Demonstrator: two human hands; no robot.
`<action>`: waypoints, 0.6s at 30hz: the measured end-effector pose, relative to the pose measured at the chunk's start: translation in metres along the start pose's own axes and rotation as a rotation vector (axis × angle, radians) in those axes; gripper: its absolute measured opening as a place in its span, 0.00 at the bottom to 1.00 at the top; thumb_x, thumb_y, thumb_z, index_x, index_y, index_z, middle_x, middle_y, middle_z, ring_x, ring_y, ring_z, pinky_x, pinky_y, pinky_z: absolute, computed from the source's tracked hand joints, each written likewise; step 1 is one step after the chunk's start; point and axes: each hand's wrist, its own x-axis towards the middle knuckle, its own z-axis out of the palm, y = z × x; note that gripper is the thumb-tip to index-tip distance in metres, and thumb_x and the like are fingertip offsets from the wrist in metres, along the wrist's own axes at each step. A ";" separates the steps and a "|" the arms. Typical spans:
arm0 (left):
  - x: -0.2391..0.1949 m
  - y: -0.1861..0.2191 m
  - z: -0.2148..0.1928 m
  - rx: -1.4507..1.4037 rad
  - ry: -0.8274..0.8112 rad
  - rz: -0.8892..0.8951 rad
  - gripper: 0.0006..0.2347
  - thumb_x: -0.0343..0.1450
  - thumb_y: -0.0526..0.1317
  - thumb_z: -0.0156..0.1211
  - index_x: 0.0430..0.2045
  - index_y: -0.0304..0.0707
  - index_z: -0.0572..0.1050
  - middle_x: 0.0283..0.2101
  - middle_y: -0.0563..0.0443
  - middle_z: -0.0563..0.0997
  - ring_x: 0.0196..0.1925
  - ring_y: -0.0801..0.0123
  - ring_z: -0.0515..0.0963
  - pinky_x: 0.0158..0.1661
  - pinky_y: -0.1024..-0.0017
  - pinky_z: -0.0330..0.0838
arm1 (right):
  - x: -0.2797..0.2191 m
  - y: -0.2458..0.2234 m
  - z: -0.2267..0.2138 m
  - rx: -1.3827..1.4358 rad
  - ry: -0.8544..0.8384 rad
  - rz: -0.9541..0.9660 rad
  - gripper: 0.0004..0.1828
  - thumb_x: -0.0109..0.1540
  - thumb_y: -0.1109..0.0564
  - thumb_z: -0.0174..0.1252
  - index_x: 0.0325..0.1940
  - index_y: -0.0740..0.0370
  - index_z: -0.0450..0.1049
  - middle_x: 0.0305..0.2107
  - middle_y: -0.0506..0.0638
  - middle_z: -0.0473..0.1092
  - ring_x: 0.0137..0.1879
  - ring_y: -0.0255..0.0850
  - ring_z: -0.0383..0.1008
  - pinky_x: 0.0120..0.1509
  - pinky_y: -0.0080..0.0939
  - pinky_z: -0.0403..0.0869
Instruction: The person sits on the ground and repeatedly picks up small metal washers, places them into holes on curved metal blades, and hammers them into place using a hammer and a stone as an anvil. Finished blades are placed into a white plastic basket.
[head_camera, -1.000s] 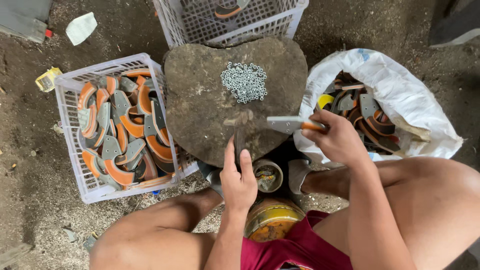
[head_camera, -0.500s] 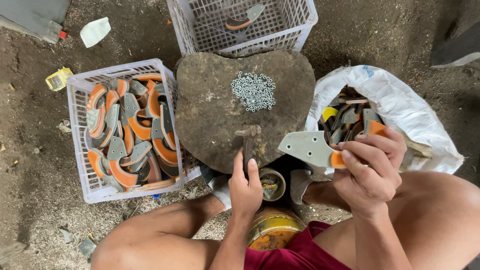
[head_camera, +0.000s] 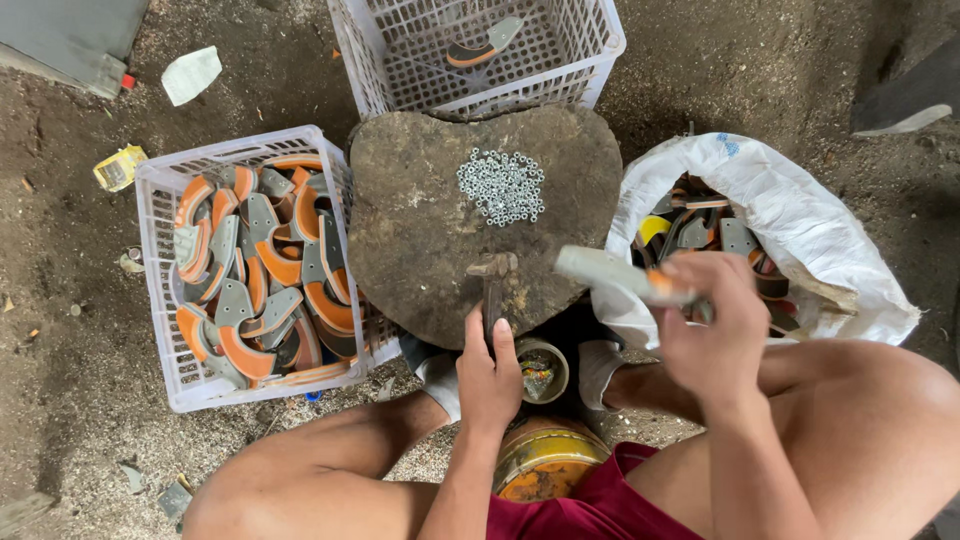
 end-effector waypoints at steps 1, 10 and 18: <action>-0.001 0.001 0.000 -0.003 0.003 0.004 0.18 0.78 0.45 0.46 0.61 0.40 0.66 0.40 0.32 0.85 0.42 0.43 0.86 0.41 0.56 0.77 | 0.003 0.012 0.000 0.195 -0.155 0.366 0.05 0.63 0.61 0.64 0.42 0.60 0.74 0.31 0.48 0.75 0.39 0.39 0.73 0.46 0.42 0.71; -0.006 0.026 -0.011 0.102 -0.062 0.097 0.23 0.77 0.42 0.47 0.70 0.42 0.61 0.37 0.28 0.84 0.39 0.38 0.86 0.37 0.52 0.78 | -0.001 0.071 0.030 0.270 -0.406 1.057 0.17 0.62 0.48 0.64 0.40 0.67 0.79 0.22 0.47 0.71 0.28 0.32 0.67 0.34 0.35 0.66; 0.000 0.064 -0.005 0.241 -0.163 0.238 0.23 0.76 0.41 0.51 0.70 0.43 0.62 0.33 0.30 0.83 0.35 0.36 0.84 0.35 0.50 0.75 | 0.015 0.058 0.026 0.035 -0.429 0.947 0.20 0.60 0.46 0.66 0.46 0.66 0.81 0.22 0.49 0.73 0.23 0.35 0.68 0.25 0.40 0.67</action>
